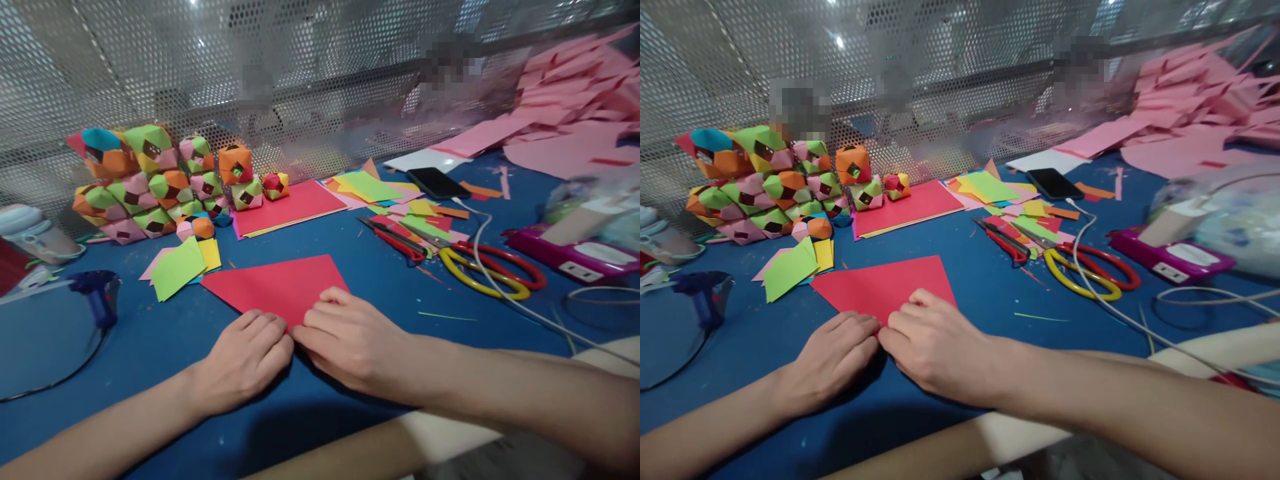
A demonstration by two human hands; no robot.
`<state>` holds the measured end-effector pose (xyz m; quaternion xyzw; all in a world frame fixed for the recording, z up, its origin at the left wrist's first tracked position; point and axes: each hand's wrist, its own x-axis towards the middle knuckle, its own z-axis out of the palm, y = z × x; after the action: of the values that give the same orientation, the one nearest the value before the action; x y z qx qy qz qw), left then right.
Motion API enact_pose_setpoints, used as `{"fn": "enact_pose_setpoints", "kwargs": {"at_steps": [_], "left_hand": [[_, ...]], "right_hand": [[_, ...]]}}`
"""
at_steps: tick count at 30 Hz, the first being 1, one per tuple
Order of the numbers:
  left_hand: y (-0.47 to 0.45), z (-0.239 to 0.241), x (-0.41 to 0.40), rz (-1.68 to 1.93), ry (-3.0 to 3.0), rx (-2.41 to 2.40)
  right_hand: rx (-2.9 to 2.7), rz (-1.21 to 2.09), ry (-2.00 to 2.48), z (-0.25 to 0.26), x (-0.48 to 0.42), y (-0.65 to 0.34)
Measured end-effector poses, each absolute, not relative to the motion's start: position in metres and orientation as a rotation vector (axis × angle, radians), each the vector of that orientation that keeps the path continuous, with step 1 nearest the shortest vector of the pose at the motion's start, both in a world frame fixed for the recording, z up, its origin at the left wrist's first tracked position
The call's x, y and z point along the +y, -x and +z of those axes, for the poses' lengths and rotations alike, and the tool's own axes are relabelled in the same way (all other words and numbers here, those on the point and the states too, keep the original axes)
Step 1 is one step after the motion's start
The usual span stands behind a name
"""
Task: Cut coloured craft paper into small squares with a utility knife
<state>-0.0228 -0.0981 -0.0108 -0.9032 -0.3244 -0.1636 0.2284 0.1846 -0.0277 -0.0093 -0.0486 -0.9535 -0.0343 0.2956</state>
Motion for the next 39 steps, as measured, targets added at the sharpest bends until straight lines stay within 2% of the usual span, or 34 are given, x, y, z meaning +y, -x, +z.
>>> {"fn": "enact_pose_setpoints", "kwargs": {"at_steps": [2,5,7,10,13,19,25,29,34,39], "left_hand": [[0.023,-0.013,-0.097,-0.504,2.546,-0.953],[0.023,-0.012,-0.096,-0.534,2.621,-1.052],[0.022,-0.009,-0.096,-0.527,2.692,-1.015],[0.018,-0.001,-0.099,-0.488,2.797,-0.778],[0.018,0.004,-0.103,-0.469,2.785,-0.692],[0.047,-0.007,-0.082,-0.463,2.572,-0.797],[0.084,-0.013,-0.046,-0.593,2.410,-1.543],[0.075,-0.007,-0.065,-0.612,2.436,-1.670],[0.042,-0.001,-0.096,-1.004,2.670,-1.960],[0.024,-0.011,-0.090,-1.376,2.627,-2.238]], "right_hand": [[-2.619,0.188,0.085,-0.003,-0.022,-0.188],[-2.641,0.795,0.134,0.007,-0.003,-0.192],[-2.557,0.965,0.317,0.006,0.018,-0.192],[-2.523,0.526,0.672,-0.010,0.049,-0.190],[-2.737,0.338,0.783,-0.027,0.063,-0.189],[-2.840,0.403,0.597,-0.033,0.056,-0.193],[-2.887,0.465,0.661,-0.029,0.063,-0.196],[-2.895,0.446,0.681,-0.032,0.066,-0.198],[-2.881,0.411,0.681,-0.035,0.063,-0.198],[-2.829,0.442,0.711,-0.034,0.059,-0.193]]}}
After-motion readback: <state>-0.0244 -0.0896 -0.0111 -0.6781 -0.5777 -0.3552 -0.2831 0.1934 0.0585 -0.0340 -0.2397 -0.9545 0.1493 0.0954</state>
